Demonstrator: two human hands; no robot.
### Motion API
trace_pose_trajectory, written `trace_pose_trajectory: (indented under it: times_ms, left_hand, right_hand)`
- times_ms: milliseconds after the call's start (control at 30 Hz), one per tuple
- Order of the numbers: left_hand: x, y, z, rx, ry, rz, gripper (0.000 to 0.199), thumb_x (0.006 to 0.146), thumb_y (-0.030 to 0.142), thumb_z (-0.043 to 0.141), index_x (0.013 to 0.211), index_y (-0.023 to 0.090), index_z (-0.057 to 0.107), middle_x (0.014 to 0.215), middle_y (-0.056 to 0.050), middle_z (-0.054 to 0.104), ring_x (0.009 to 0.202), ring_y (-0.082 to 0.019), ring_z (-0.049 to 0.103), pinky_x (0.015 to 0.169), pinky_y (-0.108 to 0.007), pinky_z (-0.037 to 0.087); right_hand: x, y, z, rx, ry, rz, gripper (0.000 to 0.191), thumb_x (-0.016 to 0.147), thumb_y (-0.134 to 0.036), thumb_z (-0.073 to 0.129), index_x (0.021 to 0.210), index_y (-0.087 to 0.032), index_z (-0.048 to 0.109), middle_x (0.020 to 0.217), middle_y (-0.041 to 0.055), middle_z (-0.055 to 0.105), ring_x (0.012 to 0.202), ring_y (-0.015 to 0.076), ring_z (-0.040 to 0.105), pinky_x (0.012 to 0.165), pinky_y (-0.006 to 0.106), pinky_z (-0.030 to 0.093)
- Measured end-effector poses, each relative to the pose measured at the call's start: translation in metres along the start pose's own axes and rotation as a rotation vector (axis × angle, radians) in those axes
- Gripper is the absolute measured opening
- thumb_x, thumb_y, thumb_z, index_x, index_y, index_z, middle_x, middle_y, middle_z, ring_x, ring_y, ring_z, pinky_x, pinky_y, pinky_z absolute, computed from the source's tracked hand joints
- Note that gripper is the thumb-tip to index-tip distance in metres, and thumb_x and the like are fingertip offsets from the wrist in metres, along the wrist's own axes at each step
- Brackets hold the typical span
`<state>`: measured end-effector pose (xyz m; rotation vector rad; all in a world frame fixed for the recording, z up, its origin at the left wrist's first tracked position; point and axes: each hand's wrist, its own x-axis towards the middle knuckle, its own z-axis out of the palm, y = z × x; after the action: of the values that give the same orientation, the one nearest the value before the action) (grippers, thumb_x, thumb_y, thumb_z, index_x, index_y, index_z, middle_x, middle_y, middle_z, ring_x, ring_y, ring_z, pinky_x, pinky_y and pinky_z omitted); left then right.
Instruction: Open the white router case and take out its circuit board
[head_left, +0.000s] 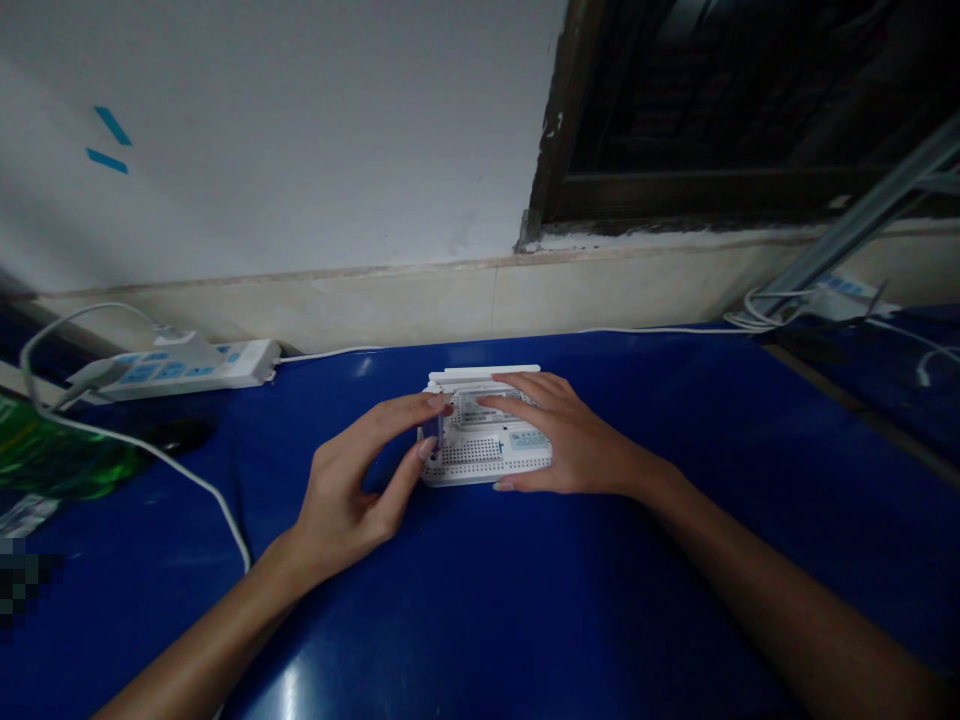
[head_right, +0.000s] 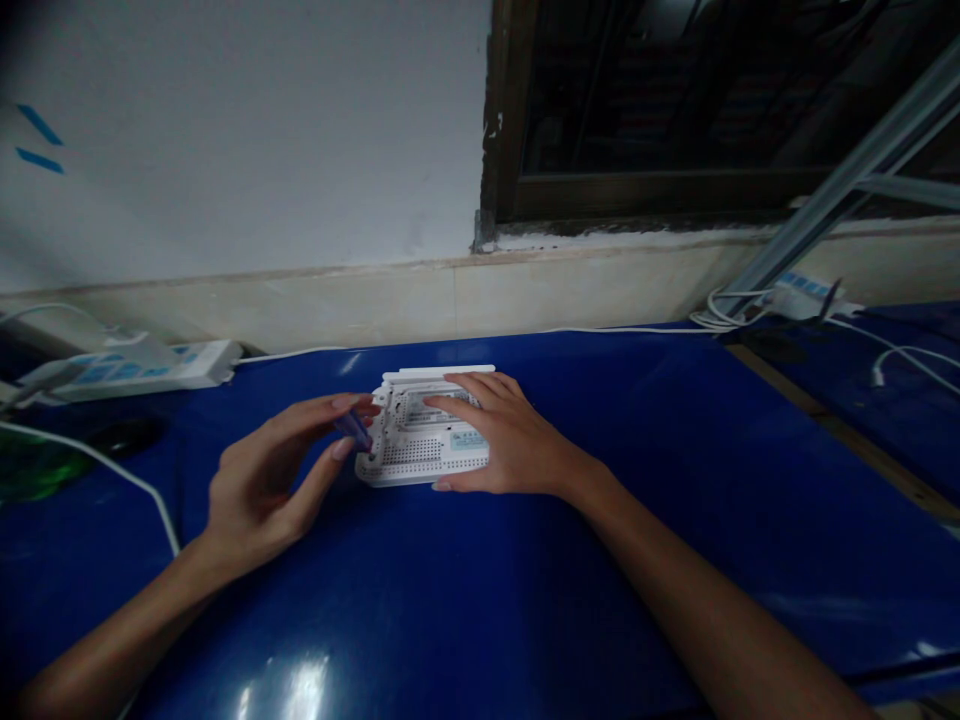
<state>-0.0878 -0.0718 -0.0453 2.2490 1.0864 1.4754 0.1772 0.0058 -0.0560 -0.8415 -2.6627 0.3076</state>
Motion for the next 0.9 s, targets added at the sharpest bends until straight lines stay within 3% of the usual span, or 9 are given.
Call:
trace_pose_trajectory:
  times_ms: [67,200,400,600,767,900]
  left_hand:
    - [0.0003,0.0003,-0.0001,0.008,0.002,-0.009,0.049,0.087,0.004,0.065,0.131,0.024,0.058,0.117,-0.008,0.068,0.106,-0.020,0.067,0.094,-0.040,0.057]
    - [0.0020,-0.0001,0.0006,0.053,0.089,0.098,0.049,0.079,0.008,0.077,0.123,0.025,0.063,0.108,-0.005,0.069,0.097,-0.019,0.067,0.084,-0.035,0.059]
    - [0.0001,0.0001,0.0005,0.025,-0.009,0.012,0.051,0.087,0.004,0.063,0.134,0.023,0.057,0.124,-0.009,0.066,0.111,-0.022,0.065,0.097,-0.040,0.056]
    - [0.0030,0.0003,0.0004,0.111,0.064,0.112,0.052,0.081,0.004,0.073,0.128,0.024,0.062,0.112,-0.005,0.068,0.101,-0.018,0.066,0.086,-0.032,0.057]
    - [0.0043,0.0044,-0.0026,0.113,-0.034,0.075,0.049,0.091,0.000,0.055,0.135,0.020,0.056,0.128,-0.008,0.064,0.117,-0.019,0.062,0.102,-0.034,0.052]
    - [0.0063,0.0043,-0.0025,0.115,0.002,0.082,0.047,0.087,0.002,0.065,0.128,0.023,0.062,0.115,-0.005,0.067,0.104,-0.016,0.065,0.088,-0.029,0.056]
  right_hand:
    - [-0.0006,0.0005,0.0004,0.004,0.005,-0.008,0.092,0.071,-0.070,0.071,0.148,-0.029,0.043,0.156,0.0122,0.037,0.145,0.0329,0.030,0.116,0.055,0.023]
    - [-0.0012,0.0005,0.0006,-0.001,0.014,-0.011,0.092,0.071,-0.071,0.071,0.148,-0.029,0.044,0.156,0.0123,0.038,0.145,0.0321,0.030,0.116,0.054,0.024]
    - [-0.0004,0.0001,0.0011,-0.008,0.010,-0.002,0.092,0.070,-0.070,0.071,0.148,-0.030,0.043,0.156,0.0113,0.037,0.145,0.0312,0.030,0.116,0.052,0.024]
    - [-0.0005,0.0009,0.0012,0.032,0.023,-0.013,0.091,0.070,-0.068,0.073,0.148,-0.030,0.044,0.155,0.0119,0.039,0.143,0.0347,0.031,0.115,0.056,0.024]
    - [-0.0008,0.0014,0.0019,0.013,0.019,-0.013,0.092,0.070,-0.070,0.072,0.147,-0.030,0.044,0.156,0.0115,0.038,0.144,0.0336,0.031,0.116,0.055,0.023]
    - [-0.0007,0.0008,0.0015,0.000,0.008,-0.008,0.091,0.071,-0.069,0.071,0.148,-0.030,0.043,0.156,0.0112,0.038,0.144,0.0323,0.030,0.116,0.054,0.024]
